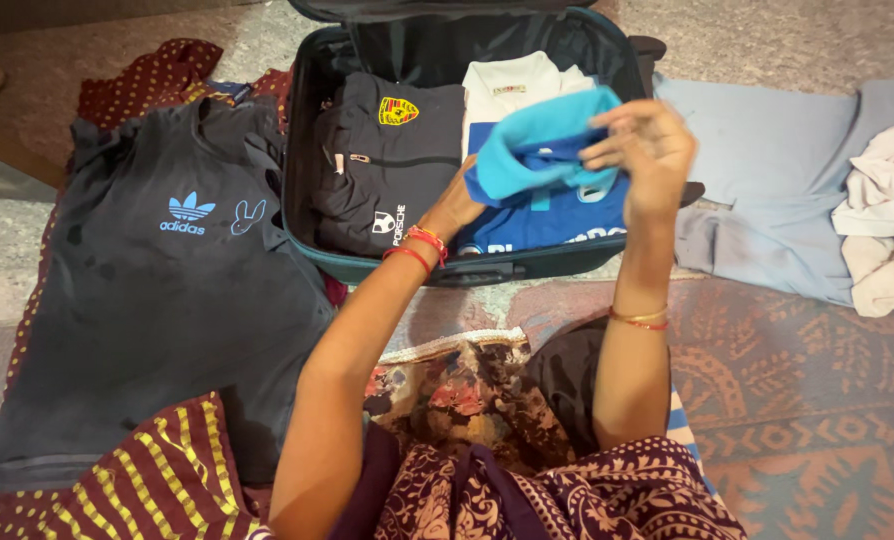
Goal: The person packs various articles of clothing into a suitcase, including a patterned dress, t-shirts, and a polo shirt, and adjusts items already inside.
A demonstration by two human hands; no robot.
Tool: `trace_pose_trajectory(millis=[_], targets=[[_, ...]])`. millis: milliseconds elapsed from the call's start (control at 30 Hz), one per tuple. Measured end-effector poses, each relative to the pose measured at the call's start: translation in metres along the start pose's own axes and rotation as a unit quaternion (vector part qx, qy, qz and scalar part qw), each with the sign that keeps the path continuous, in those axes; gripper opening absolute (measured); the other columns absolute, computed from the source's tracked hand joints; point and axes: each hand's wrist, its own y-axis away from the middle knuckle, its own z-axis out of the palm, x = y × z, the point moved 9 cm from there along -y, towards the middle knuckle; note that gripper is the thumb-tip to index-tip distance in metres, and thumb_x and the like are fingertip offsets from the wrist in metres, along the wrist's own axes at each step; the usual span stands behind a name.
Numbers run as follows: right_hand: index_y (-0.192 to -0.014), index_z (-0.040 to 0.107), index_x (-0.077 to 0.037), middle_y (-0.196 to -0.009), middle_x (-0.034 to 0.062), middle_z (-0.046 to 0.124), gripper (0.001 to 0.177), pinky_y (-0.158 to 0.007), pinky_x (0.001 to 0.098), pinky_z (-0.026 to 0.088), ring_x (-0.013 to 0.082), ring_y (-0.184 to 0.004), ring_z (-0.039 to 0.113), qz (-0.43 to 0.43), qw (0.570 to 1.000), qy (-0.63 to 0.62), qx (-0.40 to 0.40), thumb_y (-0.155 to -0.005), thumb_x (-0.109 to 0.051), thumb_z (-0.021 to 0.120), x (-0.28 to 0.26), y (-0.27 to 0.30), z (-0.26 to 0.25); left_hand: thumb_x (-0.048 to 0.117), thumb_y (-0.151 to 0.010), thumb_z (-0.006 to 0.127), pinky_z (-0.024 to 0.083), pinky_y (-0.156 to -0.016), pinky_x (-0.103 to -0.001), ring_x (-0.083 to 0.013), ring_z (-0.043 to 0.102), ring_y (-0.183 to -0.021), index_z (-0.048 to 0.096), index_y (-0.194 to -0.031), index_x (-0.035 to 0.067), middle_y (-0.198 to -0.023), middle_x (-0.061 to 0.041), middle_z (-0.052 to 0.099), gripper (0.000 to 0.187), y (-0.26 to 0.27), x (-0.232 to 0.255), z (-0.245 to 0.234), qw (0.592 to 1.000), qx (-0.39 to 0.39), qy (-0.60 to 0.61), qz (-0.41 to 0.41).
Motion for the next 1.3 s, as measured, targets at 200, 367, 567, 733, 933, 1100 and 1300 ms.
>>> trace_pose_trajectory(millis=[200, 367, 567, 733, 933, 1100, 1300], targets=[[-0.148, 0.058, -0.008, -0.132, 0.0168, 0.069, 0.075, -0.08, 0.0263, 0.056, 0.018, -0.097, 0.064, -0.016, 0.924, 0.381, 0.032, -0.08, 0.023, 0.05, 0.046, -0.001, -0.056, 0.026, -0.103, 0.059, 0.051, -0.11, -0.032, -0.0195, 0.068, -0.119, 0.072, -0.126, -0.002, -0.126, -0.013, 0.074, 0.039, -0.001, 0.026, 0.001, 0.992, -0.034, 0.119, 0.023], [-0.139, 0.066, -0.022, -0.148, 0.0129, 0.059, 0.088, -0.088, 0.0343, 0.049, 0.031, -0.099, 0.06, -0.012, 0.871, 0.472, -0.138, -0.065, 0.023, 0.05, 0.064, 0.009, -0.014, 0.031, -0.104, 0.053, 0.053, -0.106, -0.03, -0.0158, 0.068, -0.113, 0.071, -0.125, -0.002, -0.122, -0.01, 0.073, 0.042, 0.001, 0.032, -0.008, 0.983, -0.02, 0.18, 0.027], [-0.119, 0.077, -0.024, -0.146, 0.0118, 0.053, 0.068, -0.103, 0.0391, 0.045, 0.0362, -0.122, 0.052, 0.001, 0.839, 0.516, -0.171, -0.062, 0.011, 0.069, 0.056, 0.012, -0.004, 0.021, -0.103, 0.06, 0.055, -0.092, -0.027, -0.0139, 0.07, -0.098, 0.068, -0.127, -0.002, -0.107, -0.009, 0.075, 0.034, -0.003, 0.025, -0.029, 0.97, 0.095, 0.224, 0.029], [-0.103, 0.079, -0.015, -0.117, 0.0056, 0.068, 0.041, -0.096, 0.0415, 0.049, 0.0308, -0.112, 0.058, 0.024, 0.811, 0.578, -0.09, -0.063, -0.009, 0.088, 0.044, 0.01, -0.02, 0.01, -0.099, 0.057, 0.057, -0.083, -0.024, -0.0106, 0.069, -0.089, 0.066, -0.119, 0.002, -0.097, -0.004, 0.074, 0.024, -0.001, 0.027, -0.049, 0.964, 0.141, 0.213, 0.078], [-0.1, 0.08, -0.013, -0.114, 0.0042, 0.063, 0.024, -0.071, 0.0316, 0.048, 0.0189, -0.086, 0.062, -0.006, 0.891, 0.441, 0.104, -0.08, 0.0, 0.074, 0.005, 0.004, -0.047, 0.012, -0.099, 0.056, 0.053, -0.079, -0.028, -0.0118, 0.065, -0.087, 0.071, -0.099, -0.005, -0.091, -0.004, 0.072, 0.022, 0.014, -0.007, -0.111, 0.929, 0.355, 0.073, 0.071], [-0.094, 0.079, -0.002, -0.092, 0.0054, 0.052, 0.011, -0.071, 0.0298, 0.042, 0.0174, -0.082, 0.053, -0.164, 0.87, 0.383, 0.264, -0.086, 0.005, 0.081, -0.021, 0.016, -0.086, 0.028, -0.09, 0.062, 0.054, -0.08, -0.036, -0.0231, 0.074, -0.086, 0.076, -0.104, 0.001, -0.091, -0.012, 0.079, 0.034, 0.041, 0.009, -0.149, 0.871, 0.479, -0.09, -0.06], [-0.1, 0.067, 0.004, -0.09, 0.0066, 0.065, 0.01, -0.076, 0.0286, 0.054, 0.0162, -0.081, 0.063, -0.177, 0.939, 0.011, 0.294, -0.096, 0.012, 0.063, -0.01, 0.016, -0.121, 0.033, -0.085, 0.063, 0.054, -0.078, -0.045, -0.0388, 0.071, -0.087, 0.08, -0.102, 0.015, -0.086, -0.018, 0.074, 0.031, 0.035, 0.049, -0.131, 0.886, 0.269, -0.37, -0.072]])
